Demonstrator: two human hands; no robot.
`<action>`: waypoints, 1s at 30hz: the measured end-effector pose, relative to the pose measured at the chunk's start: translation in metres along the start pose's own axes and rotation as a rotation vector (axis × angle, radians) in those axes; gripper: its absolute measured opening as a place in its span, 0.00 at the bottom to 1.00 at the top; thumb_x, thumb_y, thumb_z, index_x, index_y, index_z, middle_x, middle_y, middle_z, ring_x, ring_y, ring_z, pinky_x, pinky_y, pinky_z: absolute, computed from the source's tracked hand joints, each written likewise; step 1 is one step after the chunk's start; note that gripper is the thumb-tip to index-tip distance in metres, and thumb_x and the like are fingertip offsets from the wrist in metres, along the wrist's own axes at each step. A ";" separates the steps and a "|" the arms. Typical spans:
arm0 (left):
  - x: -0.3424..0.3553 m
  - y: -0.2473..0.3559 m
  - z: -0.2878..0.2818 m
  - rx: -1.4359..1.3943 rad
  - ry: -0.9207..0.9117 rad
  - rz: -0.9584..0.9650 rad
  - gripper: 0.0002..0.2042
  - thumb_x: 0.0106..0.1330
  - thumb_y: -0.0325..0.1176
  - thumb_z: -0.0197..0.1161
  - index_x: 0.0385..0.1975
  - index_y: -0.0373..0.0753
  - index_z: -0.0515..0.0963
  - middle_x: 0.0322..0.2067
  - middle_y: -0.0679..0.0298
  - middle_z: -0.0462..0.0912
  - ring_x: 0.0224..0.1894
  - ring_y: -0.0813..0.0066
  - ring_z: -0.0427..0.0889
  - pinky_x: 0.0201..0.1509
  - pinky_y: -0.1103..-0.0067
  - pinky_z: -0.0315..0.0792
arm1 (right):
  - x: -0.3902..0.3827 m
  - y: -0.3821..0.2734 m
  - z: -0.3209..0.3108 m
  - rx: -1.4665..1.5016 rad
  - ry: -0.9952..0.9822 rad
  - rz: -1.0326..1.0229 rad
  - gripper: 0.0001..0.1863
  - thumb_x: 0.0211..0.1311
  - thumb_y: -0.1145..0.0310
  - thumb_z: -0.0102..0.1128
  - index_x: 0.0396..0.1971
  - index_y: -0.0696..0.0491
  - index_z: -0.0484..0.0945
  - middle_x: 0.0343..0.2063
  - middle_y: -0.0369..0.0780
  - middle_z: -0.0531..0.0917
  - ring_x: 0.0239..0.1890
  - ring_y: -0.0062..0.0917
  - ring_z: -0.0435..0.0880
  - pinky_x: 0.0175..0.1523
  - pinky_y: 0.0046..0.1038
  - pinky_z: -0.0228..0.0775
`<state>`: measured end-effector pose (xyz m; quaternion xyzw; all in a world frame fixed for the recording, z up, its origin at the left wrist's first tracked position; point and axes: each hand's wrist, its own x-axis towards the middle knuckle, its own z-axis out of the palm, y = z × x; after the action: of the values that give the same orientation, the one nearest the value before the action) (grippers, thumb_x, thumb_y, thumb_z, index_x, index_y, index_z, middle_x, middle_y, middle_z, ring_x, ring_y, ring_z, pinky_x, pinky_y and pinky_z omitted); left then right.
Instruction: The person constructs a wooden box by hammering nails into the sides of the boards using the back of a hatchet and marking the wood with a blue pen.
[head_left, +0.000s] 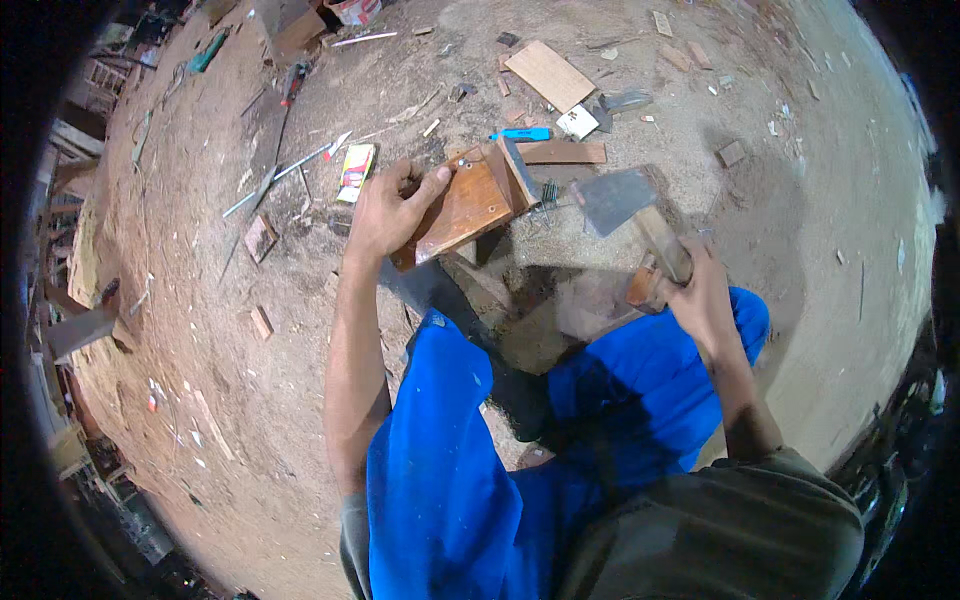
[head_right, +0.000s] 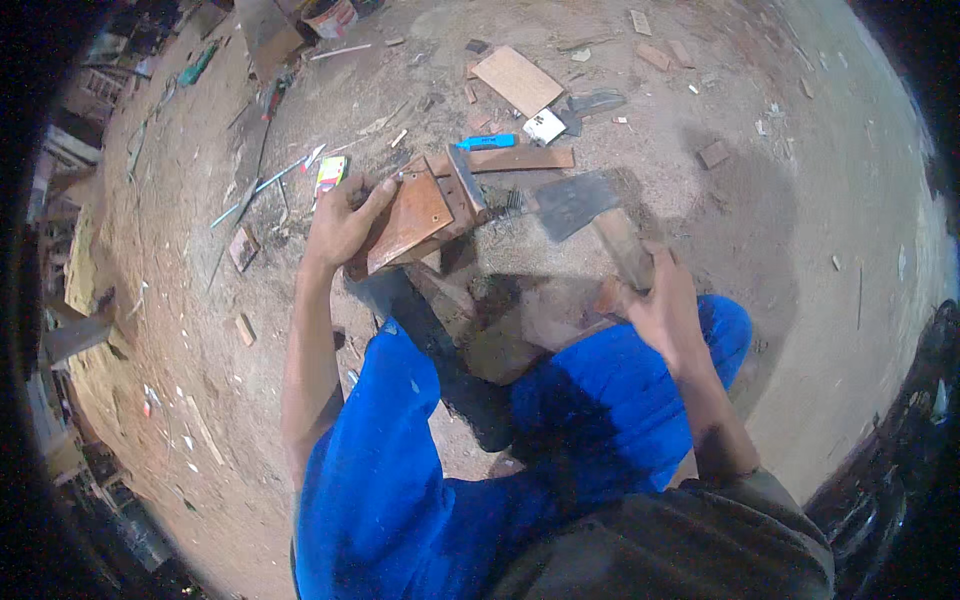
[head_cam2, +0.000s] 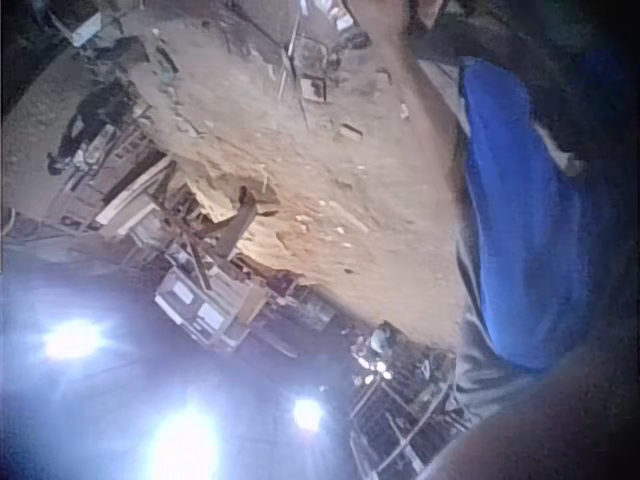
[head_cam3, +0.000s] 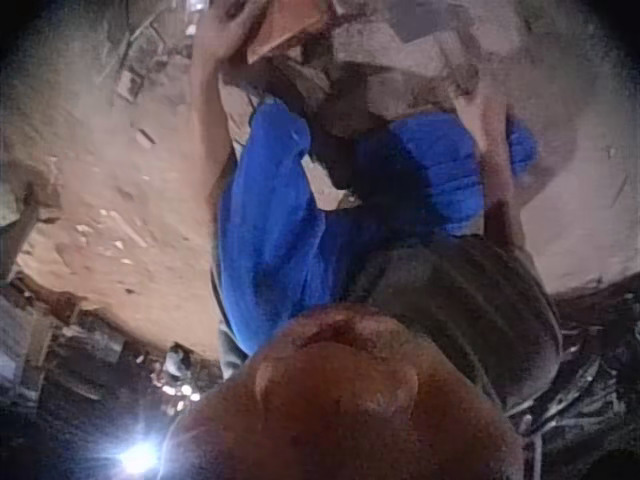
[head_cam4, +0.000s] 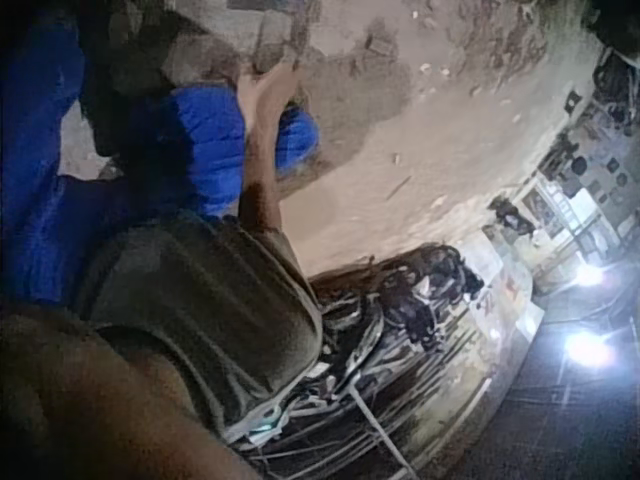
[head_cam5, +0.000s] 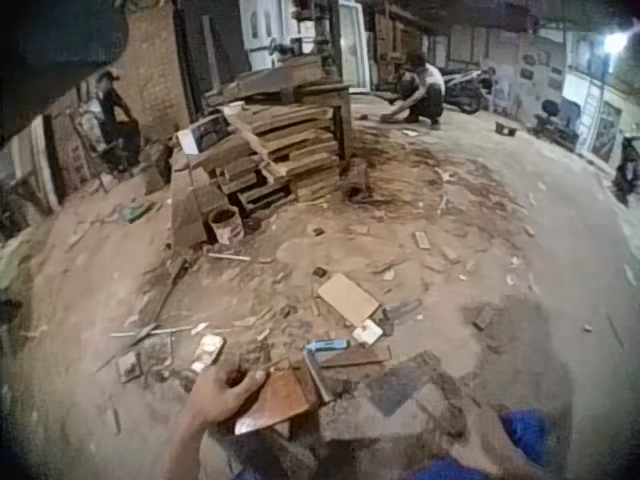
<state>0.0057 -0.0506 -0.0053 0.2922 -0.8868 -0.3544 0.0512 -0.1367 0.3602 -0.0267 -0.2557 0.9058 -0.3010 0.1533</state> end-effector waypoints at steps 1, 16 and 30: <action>0.003 0.007 0.002 0.023 -0.034 0.009 0.30 0.64 0.62 0.67 0.32 0.33 0.82 0.25 0.50 0.84 0.28 0.62 0.84 0.36 0.66 0.76 | 0.007 0.017 0.003 -0.012 0.031 0.019 0.31 0.51 0.73 0.71 0.57 0.60 0.74 0.51 0.61 0.80 0.53 0.59 0.80 0.56 0.48 0.74; -0.033 0.031 0.032 -0.082 -0.049 0.083 0.25 0.68 0.53 0.68 0.27 0.31 0.77 0.18 0.51 0.75 0.21 0.62 0.71 0.29 0.66 0.68 | 0.062 -0.146 0.068 0.466 0.268 -0.559 0.24 0.59 0.64 0.76 0.53 0.57 0.81 0.47 0.48 0.82 0.50 0.42 0.84 0.54 0.39 0.79; -0.060 0.043 0.031 0.088 0.055 0.107 0.21 0.70 0.50 0.68 0.28 0.34 0.79 0.19 0.51 0.81 0.22 0.54 0.84 0.27 0.67 0.75 | 0.065 -0.145 0.121 0.473 0.501 -0.592 0.06 0.59 0.75 0.72 0.35 0.57 0.85 0.34 0.43 0.84 0.34 0.38 0.87 0.38 0.36 0.81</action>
<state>0.0255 0.0261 0.0071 0.2560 -0.9142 -0.3035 0.0816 -0.0841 0.1684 -0.0379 -0.3810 0.7090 -0.5833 -0.1093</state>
